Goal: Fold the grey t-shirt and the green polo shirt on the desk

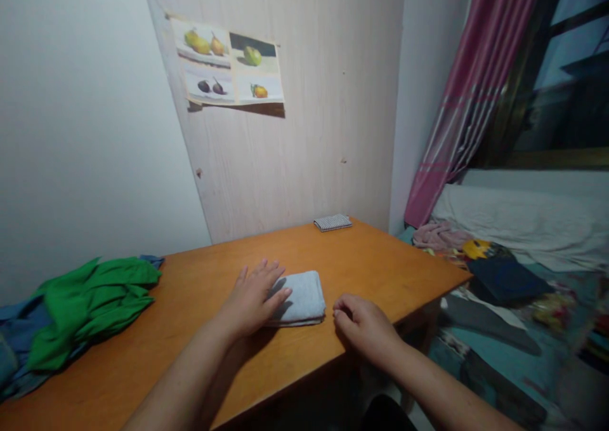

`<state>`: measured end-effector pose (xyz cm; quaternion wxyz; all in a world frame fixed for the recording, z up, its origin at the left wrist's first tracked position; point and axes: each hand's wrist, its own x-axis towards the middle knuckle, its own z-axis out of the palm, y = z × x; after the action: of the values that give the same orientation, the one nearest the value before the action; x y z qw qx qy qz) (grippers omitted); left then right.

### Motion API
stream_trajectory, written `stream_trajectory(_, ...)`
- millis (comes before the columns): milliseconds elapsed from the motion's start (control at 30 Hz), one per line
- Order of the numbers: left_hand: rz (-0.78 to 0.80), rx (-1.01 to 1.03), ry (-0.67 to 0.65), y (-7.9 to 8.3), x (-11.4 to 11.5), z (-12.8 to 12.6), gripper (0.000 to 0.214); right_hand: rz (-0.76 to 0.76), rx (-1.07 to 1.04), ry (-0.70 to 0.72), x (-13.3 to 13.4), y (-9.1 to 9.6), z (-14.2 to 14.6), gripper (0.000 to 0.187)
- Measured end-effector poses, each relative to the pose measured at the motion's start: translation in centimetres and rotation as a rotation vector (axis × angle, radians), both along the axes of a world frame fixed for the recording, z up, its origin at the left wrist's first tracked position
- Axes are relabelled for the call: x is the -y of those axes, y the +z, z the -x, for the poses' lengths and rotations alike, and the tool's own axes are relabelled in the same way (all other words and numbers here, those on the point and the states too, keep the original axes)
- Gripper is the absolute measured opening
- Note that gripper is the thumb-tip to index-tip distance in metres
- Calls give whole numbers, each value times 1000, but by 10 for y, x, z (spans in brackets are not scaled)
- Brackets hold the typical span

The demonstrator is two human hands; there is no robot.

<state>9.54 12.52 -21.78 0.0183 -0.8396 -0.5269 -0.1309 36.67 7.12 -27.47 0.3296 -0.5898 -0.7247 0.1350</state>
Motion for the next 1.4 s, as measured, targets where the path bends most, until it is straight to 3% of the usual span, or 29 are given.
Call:
stream_trajectory(133, 0, -40, 100, -24, -1, -9, 71, -5, -16, 13, 4, 1, -4, 14)
stream_trajectory(300, 18, -33, 80, -53, -6, 3, 77, -18, -48, 15, 6, 0, -14, 14)
stream_trajectory(500, 28, -12, 61, -46, -1, 2, 78, -34, -76, 38, 7, -6, -15, 16)
stream_trajectory(633, 20, 9, 80, -45, 3, 2, 77, -15, -216, 108, -7, -7, -12, 19)
stream_trajectory(733, 2, 14, 95, -47, 4, 2, 77, 5, -358, 129, -33, -6, -6, 19)
stream_trajectory(867, -18, 10, 97, -50, 4, 3, 75, 154, -619, 72, -76, -4, 6, 21)
stream_trajectory(1067, -49, 10, 105, -53, 3, 5, 73, 186, -674, 114, -126, 1, 20, 19)
stream_trajectory(1233, -49, 19, 111, -55, 5, 5, 73, 243, -643, 257, -133, -6, 22, 7)
stream_trajectory(1400, -43, 26, 122, -55, 6, 4, 73, 309, -688, 328, -137, -4, 14, 16)
